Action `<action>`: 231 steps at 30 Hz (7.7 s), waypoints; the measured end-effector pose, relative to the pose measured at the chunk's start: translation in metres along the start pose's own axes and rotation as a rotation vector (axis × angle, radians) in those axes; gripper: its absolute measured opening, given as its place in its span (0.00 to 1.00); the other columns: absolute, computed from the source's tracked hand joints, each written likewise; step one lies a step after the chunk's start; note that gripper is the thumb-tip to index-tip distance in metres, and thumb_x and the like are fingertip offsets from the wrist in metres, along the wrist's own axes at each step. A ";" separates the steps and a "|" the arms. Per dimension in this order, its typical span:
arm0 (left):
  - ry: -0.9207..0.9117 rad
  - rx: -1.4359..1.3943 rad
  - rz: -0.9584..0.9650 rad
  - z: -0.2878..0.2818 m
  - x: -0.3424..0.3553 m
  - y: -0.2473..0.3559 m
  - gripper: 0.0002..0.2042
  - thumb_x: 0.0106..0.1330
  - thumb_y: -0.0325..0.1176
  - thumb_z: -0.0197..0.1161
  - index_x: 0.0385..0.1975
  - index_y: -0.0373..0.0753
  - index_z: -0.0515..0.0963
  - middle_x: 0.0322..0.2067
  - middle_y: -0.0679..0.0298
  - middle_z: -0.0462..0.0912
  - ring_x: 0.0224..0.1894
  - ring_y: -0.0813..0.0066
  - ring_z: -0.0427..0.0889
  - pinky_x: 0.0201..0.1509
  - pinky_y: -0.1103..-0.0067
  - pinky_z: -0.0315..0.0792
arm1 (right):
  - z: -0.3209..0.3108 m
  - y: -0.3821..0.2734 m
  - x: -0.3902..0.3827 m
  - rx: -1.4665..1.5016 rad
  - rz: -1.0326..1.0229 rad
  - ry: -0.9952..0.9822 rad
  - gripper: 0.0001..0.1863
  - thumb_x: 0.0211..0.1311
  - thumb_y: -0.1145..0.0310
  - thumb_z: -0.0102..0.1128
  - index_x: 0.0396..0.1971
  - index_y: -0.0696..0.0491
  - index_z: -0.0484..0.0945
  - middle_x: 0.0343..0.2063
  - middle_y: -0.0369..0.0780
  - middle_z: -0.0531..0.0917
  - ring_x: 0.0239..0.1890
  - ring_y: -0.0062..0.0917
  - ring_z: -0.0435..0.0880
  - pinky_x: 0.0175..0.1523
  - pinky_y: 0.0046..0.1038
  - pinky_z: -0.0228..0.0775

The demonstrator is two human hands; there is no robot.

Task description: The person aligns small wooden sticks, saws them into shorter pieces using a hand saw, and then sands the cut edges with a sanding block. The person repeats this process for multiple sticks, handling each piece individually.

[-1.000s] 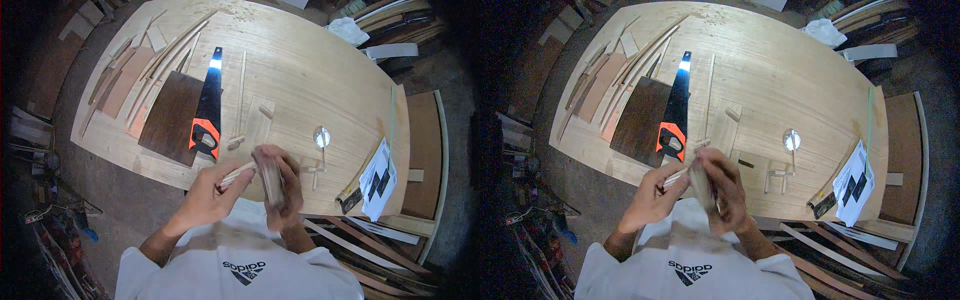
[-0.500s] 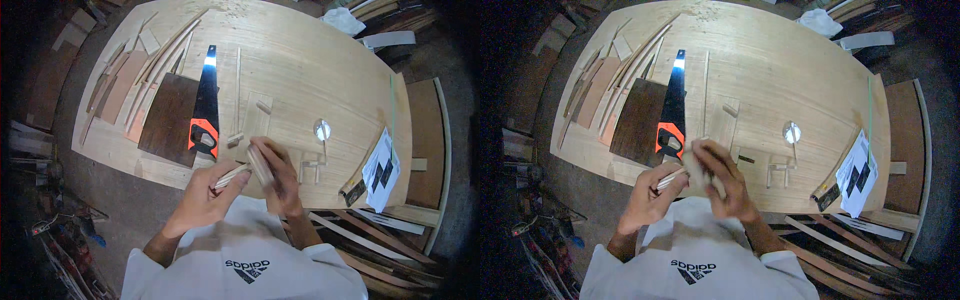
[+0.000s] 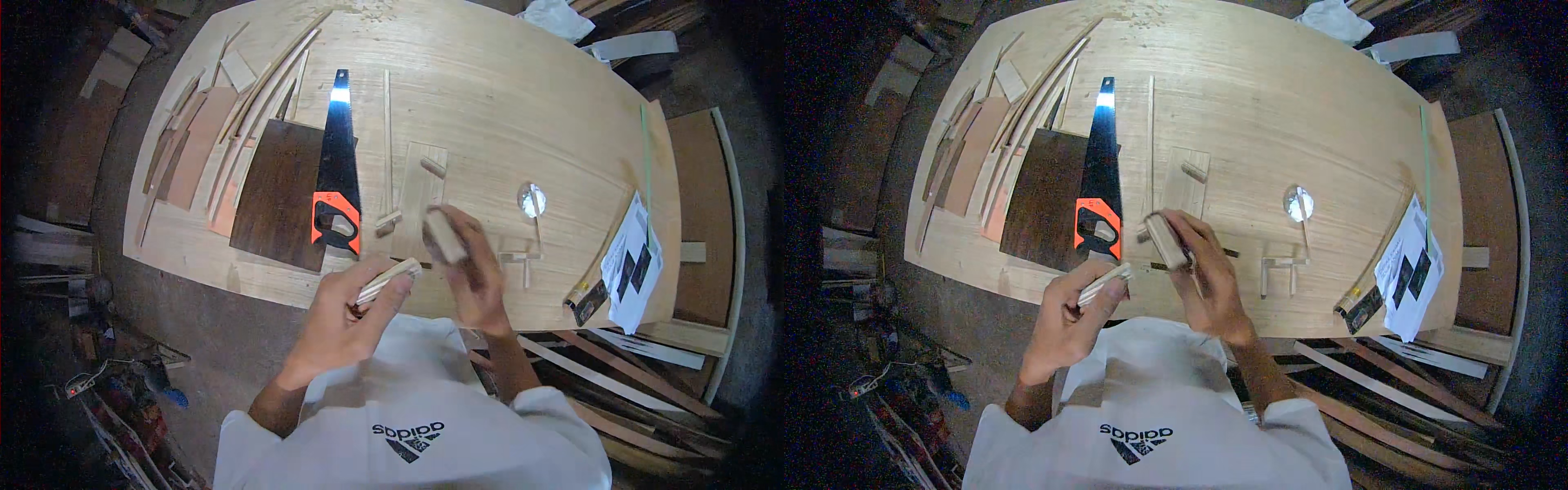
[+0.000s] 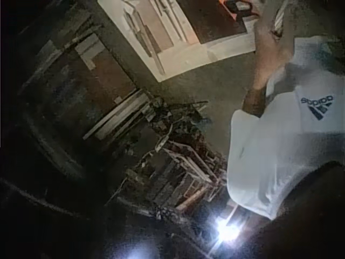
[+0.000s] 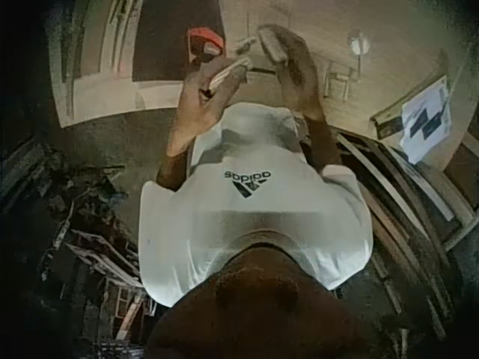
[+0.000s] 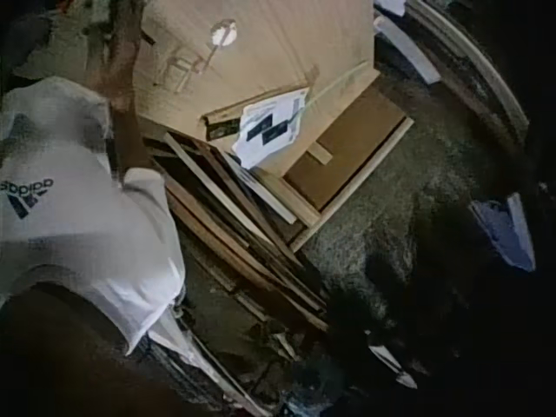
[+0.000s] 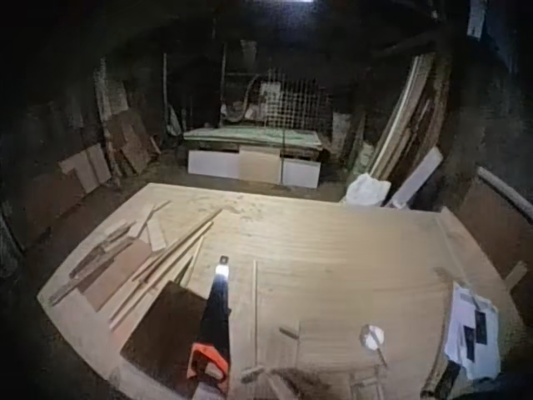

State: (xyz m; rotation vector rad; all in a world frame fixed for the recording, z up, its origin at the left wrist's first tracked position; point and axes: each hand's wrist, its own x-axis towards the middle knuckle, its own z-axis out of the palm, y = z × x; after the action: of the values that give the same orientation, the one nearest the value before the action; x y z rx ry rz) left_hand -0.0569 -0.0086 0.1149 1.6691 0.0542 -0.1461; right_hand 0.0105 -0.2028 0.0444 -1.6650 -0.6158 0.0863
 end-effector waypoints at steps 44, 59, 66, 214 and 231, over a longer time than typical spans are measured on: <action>0.114 -0.531 -0.469 0.020 0.059 -0.184 0.22 0.70 0.29 0.60 0.63 0.38 0.66 0.47 0.57 0.79 0.51 0.66 0.81 0.55 0.69 0.78 | -0.051 0.236 -0.084 -0.821 0.245 -0.139 0.43 0.47 0.58 0.76 0.65 0.48 0.65 0.64 0.42 0.68 0.69 0.39 0.63 0.69 0.48 0.52; -0.083 0.581 -0.009 0.027 0.106 -0.265 0.33 0.59 0.36 0.73 0.62 0.36 0.67 0.56 0.50 0.71 0.55 0.57 0.78 0.49 0.70 0.79 | -0.010 0.230 -0.062 -0.704 0.207 -0.189 0.49 0.42 0.51 0.77 0.67 0.45 0.63 0.64 0.40 0.66 0.69 0.37 0.60 0.68 0.50 0.45; -0.166 0.687 0.162 0.017 0.107 -0.280 0.36 0.58 0.38 0.73 0.64 0.36 0.64 0.59 0.50 0.66 0.55 0.57 0.77 0.55 0.67 0.78 | -0.012 0.230 -0.054 -0.712 0.194 -0.270 0.45 0.48 0.51 0.75 0.67 0.47 0.67 0.62 0.41 0.68 0.67 0.37 0.63 0.69 0.47 0.48; -0.513 0.972 -0.158 0.032 0.210 -0.282 0.19 0.42 0.40 0.81 0.35 0.43 0.84 0.35 0.57 0.87 0.41 0.58 0.87 0.47 0.65 0.80 | 0.040 0.074 -0.155 -0.530 -0.316 -0.437 0.33 0.52 0.65 0.62 0.63 0.49 0.74 0.17 0.36 0.72 0.21 0.32 0.76 0.30 0.37 0.73; -0.760 1.038 0.312 -0.022 0.195 -0.243 0.30 0.60 0.27 0.69 0.63 0.46 0.67 0.63 0.57 0.67 0.56 0.55 0.76 0.61 0.65 0.73 | -0.171 -0.009 -0.367 -0.190 0.472 0.012 0.25 0.47 0.72 0.63 0.51 0.57 0.81 0.11 0.33 0.68 0.16 0.20 0.72 0.24 0.26 0.67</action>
State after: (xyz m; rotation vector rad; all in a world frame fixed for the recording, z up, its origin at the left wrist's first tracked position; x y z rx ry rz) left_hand 0.1075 0.0285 -0.1479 2.4940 -1.0005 -0.6386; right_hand -0.2384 -0.5165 -0.0172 -1.9681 -0.2152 0.3678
